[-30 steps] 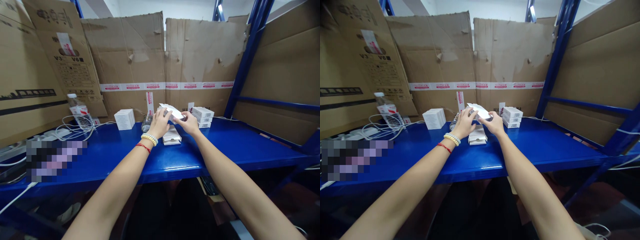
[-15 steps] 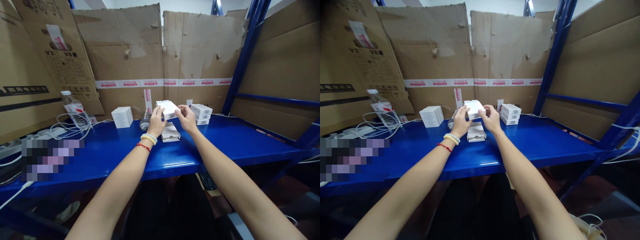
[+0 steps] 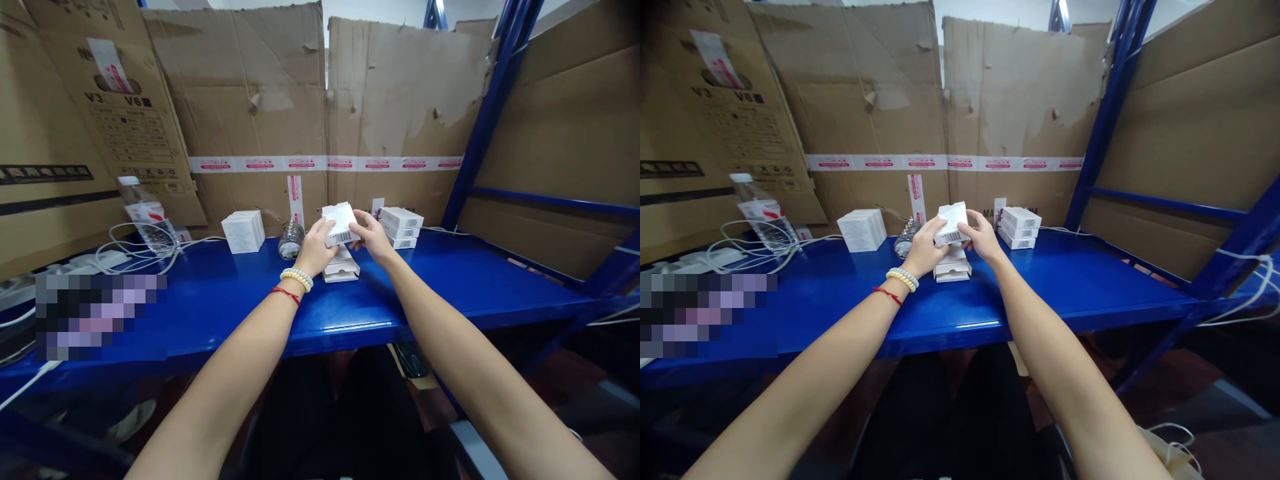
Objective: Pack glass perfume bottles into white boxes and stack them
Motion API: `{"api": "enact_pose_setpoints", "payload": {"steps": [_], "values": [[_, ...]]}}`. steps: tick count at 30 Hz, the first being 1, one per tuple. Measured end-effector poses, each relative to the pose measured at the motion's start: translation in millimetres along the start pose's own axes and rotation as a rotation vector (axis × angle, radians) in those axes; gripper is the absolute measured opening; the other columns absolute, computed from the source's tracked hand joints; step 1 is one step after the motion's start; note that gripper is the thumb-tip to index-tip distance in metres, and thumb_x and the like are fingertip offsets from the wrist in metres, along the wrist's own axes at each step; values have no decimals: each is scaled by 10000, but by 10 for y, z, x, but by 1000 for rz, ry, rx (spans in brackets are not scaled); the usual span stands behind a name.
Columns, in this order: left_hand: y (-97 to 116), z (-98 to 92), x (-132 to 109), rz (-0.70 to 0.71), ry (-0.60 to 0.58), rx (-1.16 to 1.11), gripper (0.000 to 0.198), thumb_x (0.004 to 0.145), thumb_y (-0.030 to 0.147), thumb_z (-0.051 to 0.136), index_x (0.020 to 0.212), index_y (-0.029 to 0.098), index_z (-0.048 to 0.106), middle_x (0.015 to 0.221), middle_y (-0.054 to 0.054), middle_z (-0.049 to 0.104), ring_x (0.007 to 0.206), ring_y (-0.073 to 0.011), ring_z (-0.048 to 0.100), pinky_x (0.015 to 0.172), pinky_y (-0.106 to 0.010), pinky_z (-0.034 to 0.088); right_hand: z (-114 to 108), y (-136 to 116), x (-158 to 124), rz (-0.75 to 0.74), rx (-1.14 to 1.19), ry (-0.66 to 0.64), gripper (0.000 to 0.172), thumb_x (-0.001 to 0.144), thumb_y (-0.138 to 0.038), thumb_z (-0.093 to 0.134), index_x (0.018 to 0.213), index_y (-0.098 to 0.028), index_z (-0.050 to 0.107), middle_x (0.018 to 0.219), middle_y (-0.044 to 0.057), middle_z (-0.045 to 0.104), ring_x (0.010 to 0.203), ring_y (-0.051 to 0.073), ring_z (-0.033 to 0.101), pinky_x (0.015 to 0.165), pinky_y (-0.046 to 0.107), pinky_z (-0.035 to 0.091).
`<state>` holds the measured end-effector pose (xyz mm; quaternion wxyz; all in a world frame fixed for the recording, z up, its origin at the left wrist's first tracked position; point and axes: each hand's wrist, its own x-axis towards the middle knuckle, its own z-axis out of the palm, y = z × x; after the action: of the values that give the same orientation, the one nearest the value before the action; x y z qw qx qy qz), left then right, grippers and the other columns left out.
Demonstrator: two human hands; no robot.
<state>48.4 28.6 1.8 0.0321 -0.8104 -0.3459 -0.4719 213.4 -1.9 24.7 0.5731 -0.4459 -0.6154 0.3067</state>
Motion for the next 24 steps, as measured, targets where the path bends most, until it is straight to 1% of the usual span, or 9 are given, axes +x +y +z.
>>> {"api": "enact_pose_setpoints", "payload": {"steps": [3, 6, 8, 11, 15, 17, 20, 22, 24], "values": [[-21, 19, -4, 16, -35, -35, 536, 742, 84, 574, 1275, 134, 555, 1408, -147, 500, 1329, -241, 458, 1139, -390, 370, -9, 49, 11, -32, 36, -35, 812, 770, -531, 609, 1449, -178, 339, 645, -2, 638, 490, 155, 584, 497, 291, 479], [-38, 19, -4, 5, -46, -71, 536, 760, 104, 582, 1294, 139, 561, 1422, -140, 497, 1328, -239, 462, 1133, -378, 373, -16, 77, 19, -33, 71, -78, 794, 781, -548, 605, 1436, -165, 374, 541, -21, 590, 449, 141, 564, 436, 242, 418], [-41, 6, -6, -12, -55, -73, 543, 765, 119, 593, 1307, 151, 560, 1436, -132, 484, 1327, -243, 464, 1130, -370, 373, -22, 79, 23, -25, 104, -93, 749, 790, -555, 594, 1401, -161, 414, 541, -13, 595, 443, 137, 567, 414, 226, 392], [-35, -25, -16, -51, -71, -23, 548, 761, 166, 630, 1306, 166, 568, 1435, -137, 480, 1317, -265, 472, 1125, -385, 372, -25, 74, 32, -21, 139, -89, 642, 780, -539, 605, 1300, -185, 480, 612, -3, 630, 452, 133, 583, 394, 214, 376], [-3, -57, -40, -65, -67, 65, 543, 706, 264, 701, 1236, 185, 619, 1372, -137, 509, 1245, -291, 524, 1075, -412, 418, -12, 90, 42, -51, 91, -69, 525, 727, -505, 667, 1136, -207, 530, 644, -11, 631, 465, 131, 588, 386, 207, 371], [32, -70, -46, -39, -48, 92, 500, 694, 280, 698, 1178, 167, 645, 1301, -138, 541, 1165, -276, 571, 1022, -390, 460, -3, 108, 43, -68, 50, -61, 520, 712, -501, 683, 1115, -214, 523, 610, -25, 611, 468, 133, 586, 393, 206, 377], [105, -98, -39, 34, -33, 164, 408, 716, 259, 654, 1108, 143, 663, 1149, -128, 610, 1054, -258, 609, 942, -371, 496, 8, 130, 38, -80, 12, -57, 525, 715, -501, 687, 1122, -226, 501, 573, -46, 579, 466, 131, 578, 401, 204, 379], [156, -124, -32, 82, -51, 222, 364, 738, 218, 619, 1091, 141, 662, 1074, -120, 648, 1021, -255, 617, 916, -370, 497, 16, 135, 34, -81, 11, -53, 513, 723, -508, 679, 1112, -230, 492, 581, -49, 581, 460, 127, 572, 401, 205, 380], [201, -150, -30, 108, -82, 264, 362, 757, 181, 590, 1112, 146, 650, 1053, -119, 673, 1004, -250, 629, 903, -367, 496, 24, 129, 30, -73, 25, -43, 475, 744, -533, 648, 1075, -232, 489, 598, -46, 589, 451, 126, 571, 390, 205, 370]]}}
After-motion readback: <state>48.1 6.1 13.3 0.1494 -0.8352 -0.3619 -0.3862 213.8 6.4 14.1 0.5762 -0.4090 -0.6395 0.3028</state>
